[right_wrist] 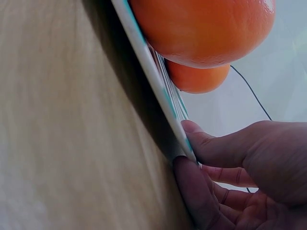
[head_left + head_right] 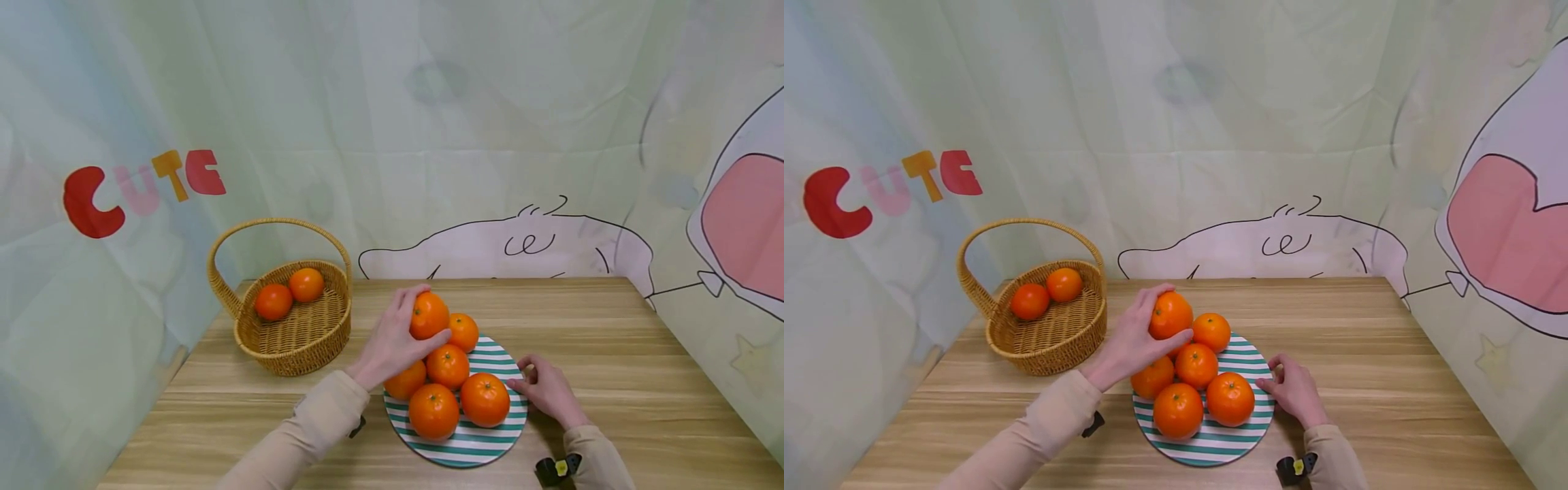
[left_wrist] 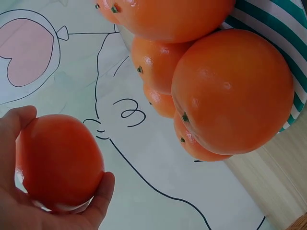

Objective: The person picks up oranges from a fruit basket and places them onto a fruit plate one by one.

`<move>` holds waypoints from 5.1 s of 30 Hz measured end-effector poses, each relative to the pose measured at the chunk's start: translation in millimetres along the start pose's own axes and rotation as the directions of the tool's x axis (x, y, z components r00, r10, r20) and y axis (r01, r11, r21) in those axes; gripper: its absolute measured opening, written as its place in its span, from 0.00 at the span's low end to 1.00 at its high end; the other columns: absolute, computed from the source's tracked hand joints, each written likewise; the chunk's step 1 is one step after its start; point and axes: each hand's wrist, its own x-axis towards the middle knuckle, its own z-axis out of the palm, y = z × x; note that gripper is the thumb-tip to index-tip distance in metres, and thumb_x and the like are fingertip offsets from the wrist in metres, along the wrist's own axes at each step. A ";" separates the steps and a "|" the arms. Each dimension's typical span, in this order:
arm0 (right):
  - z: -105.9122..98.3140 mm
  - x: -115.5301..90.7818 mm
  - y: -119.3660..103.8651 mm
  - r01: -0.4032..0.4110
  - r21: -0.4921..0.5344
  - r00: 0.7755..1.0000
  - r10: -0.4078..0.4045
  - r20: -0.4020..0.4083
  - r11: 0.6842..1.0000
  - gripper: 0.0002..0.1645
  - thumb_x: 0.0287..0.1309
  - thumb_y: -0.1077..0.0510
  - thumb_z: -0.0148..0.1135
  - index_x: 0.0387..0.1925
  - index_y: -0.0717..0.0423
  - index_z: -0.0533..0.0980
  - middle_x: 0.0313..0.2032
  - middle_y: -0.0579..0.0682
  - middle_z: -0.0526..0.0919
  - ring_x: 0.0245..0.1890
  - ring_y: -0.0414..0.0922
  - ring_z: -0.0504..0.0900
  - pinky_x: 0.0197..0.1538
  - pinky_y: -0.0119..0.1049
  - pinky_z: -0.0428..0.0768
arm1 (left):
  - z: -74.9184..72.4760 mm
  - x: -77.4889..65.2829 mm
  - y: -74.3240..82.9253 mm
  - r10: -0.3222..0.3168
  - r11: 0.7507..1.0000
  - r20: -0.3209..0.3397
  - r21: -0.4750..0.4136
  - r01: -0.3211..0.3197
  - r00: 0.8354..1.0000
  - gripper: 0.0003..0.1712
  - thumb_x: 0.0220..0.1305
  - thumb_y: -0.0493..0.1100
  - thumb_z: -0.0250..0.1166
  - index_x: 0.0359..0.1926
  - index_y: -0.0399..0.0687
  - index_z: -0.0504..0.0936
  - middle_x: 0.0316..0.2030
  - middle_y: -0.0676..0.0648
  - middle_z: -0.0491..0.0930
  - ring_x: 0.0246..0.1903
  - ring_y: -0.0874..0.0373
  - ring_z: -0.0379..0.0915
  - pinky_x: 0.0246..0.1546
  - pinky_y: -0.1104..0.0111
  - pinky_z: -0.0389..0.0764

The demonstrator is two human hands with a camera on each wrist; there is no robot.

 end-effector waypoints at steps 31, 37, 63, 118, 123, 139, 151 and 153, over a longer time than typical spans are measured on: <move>1.0 0.2 2.9 0.021 0.013 1.000 -0.021 -0.016 1.000 0.26 0.60 0.55 0.71 0.52 0.66 0.72 0.27 0.53 0.73 0.23 0.44 0.74 0.27 0.34 0.82 | 9.1 -3.5 2.6 0.037 0.999 0.012 -0.037 -0.036 0.999 0.40 0.59 0.57 0.71 0.69 0.61 0.65 0.60 0.47 0.70 0.50 0.51 0.78 0.47 0.57 0.85; 1.1 0.5 2.6 0.019 0.012 1.000 -0.019 -0.016 1.000 0.26 0.60 0.55 0.71 0.52 0.65 0.72 0.27 0.53 0.74 0.23 0.44 0.74 0.27 0.34 0.81 | 10.1 -4.0 3.4 0.038 0.998 0.019 -0.042 -0.037 0.999 0.40 0.59 0.57 0.71 0.69 0.60 0.65 0.62 0.47 0.69 0.51 0.51 0.78 0.49 0.56 0.85; 1.4 0.2 2.3 0.023 0.013 1.000 -0.023 -0.017 1.000 0.26 0.60 0.55 0.71 0.52 0.66 0.72 0.27 0.52 0.73 0.23 0.44 0.73 0.27 0.34 0.80 | 17.9 -3.2 2.0 0.014 0.999 0.059 -0.049 -0.011 0.998 0.41 0.60 0.58 0.71 0.70 0.61 0.64 0.63 0.47 0.68 0.50 0.50 0.77 0.49 0.55 0.85; 1.5 1.8 4.8 0.029 0.006 0.999 -0.029 -0.015 1.000 0.26 0.61 0.54 0.70 0.53 0.65 0.72 0.27 0.52 0.74 0.23 0.44 0.73 0.27 0.33 0.79 | 31.9 -5.7 1.2 0.023 1.000 0.113 -0.016 -0.021 0.993 0.41 0.59 0.58 0.70 0.70 0.57 0.64 0.63 0.48 0.68 0.52 0.51 0.74 0.52 0.55 0.81; 1.9 1.4 4.6 0.027 0.003 0.999 -0.027 -0.020 1.000 0.26 0.61 0.54 0.70 0.53 0.65 0.72 0.27 0.52 0.74 0.22 0.44 0.73 0.27 0.33 0.78 | 32.9 -6.7 1.8 0.009 1.000 0.120 -0.023 -0.006 0.993 0.40 0.60 0.58 0.70 0.70 0.58 0.64 0.63 0.48 0.68 0.53 0.51 0.74 0.52 0.55 0.81; 2.2 0.0 4.2 0.024 0.003 1.000 -0.024 -0.018 1.000 0.25 0.61 0.55 0.69 0.53 0.64 0.72 0.27 0.52 0.73 0.22 0.44 0.73 0.26 0.32 0.77 | 34.1 -6.9 0.2 0.011 0.999 0.121 -0.040 -0.006 0.993 0.40 0.59 0.59 0.70 0.70 0.58 0.65 0.63 0.48 0.68 0.52 0.50 0.74 0.51 0.53 0.81; 1.8 -1.1 3.3 0.030 0.006 0.999 -0.030 -0.020 1.000 0.26 0.61 0.55 0.70 0.53 0.65 0.72 0.27 0.52 0.73 0.22 0.44 0.73 0.26 0.33 0.78 | 35.3 -7.1 -4.7 -0.004 0.999 0.132 -0.047 0.010 0.991 0.41 0.59 0.59 0.70 0.70 0.58 0.64 0.63 0.47 0.68 0.53 0.49 0.73 0.52 0.52 0.81; 2.0 -1.5 3.4 0.026 0.009 0.999 -0.026 -0.019 1.000 0.26 0.61 0.54 0.70 0.53 0.65 0.72 0.27 0.52 0.74 0.22 0.44 0.73 0.26 0.33 0.78 | 35.9 -7.1 -5.8 -0.004 0.999 0.134 -0.043 0.010 0.991 0.42 0.59 0.59 0.70 0.70 0.58 0.64 0.63 0.47 0.68 0.52 0.49 0.74 0.52 0.52 0.81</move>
